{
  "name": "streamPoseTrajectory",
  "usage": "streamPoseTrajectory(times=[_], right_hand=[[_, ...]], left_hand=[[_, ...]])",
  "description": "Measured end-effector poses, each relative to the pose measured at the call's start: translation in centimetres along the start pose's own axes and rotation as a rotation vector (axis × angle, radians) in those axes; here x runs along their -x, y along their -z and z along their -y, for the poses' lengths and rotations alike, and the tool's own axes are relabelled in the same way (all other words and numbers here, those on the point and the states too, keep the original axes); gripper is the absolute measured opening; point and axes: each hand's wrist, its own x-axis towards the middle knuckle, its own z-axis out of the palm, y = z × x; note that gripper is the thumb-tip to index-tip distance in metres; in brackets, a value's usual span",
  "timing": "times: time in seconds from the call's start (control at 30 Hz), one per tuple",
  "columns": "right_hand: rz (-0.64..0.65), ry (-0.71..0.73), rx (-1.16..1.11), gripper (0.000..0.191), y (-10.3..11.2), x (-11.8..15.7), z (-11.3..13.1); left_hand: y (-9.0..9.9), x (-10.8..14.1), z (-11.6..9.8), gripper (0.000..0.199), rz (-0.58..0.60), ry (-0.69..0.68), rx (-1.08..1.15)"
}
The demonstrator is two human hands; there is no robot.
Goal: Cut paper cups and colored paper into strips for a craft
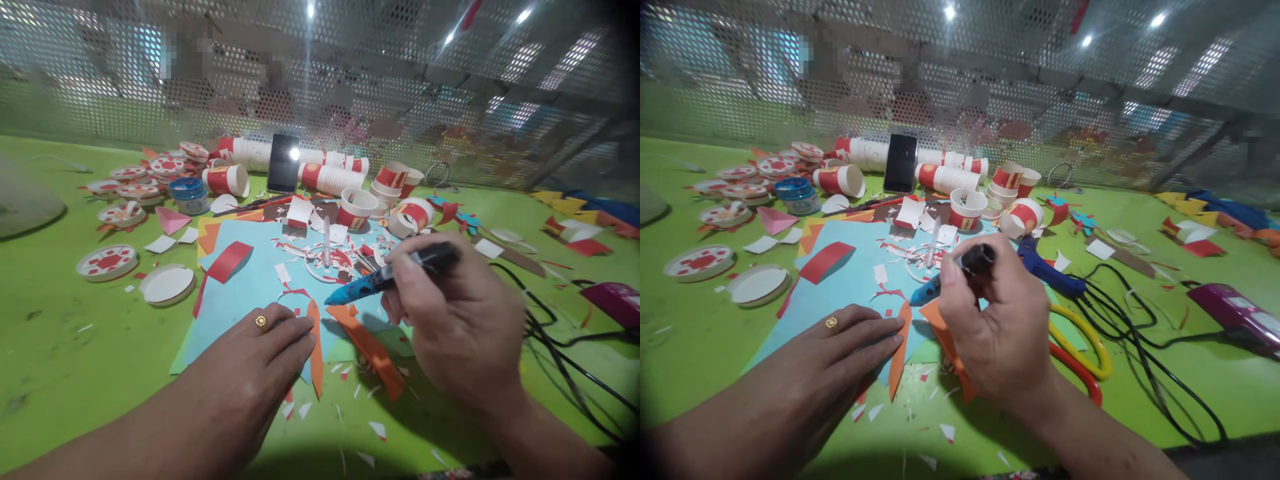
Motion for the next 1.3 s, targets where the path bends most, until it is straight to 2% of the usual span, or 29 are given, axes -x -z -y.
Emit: streamPoseTrajectory(times=[0.2,0.57,1.3], right_hand=[[0.152,-0.073,-0.036,0.01,-0.5,-0.3,-0.9],[0.238,-0.08,0.001,0.007,-1.0,-0.3,-1.8],[0.242,-0.049,0.007,0.006,-0.7,-0.1,-1.5]], left_hand=[[0.3,-0.2,-0.3,0.037,-0.028,-0.002,-0.011],[0.0,-0.1,-0.2,0.035,-0.036,0.001,-0.036],[-0.6,0.0,0.2,0.035,-0.049,-0.041,-0.021]])
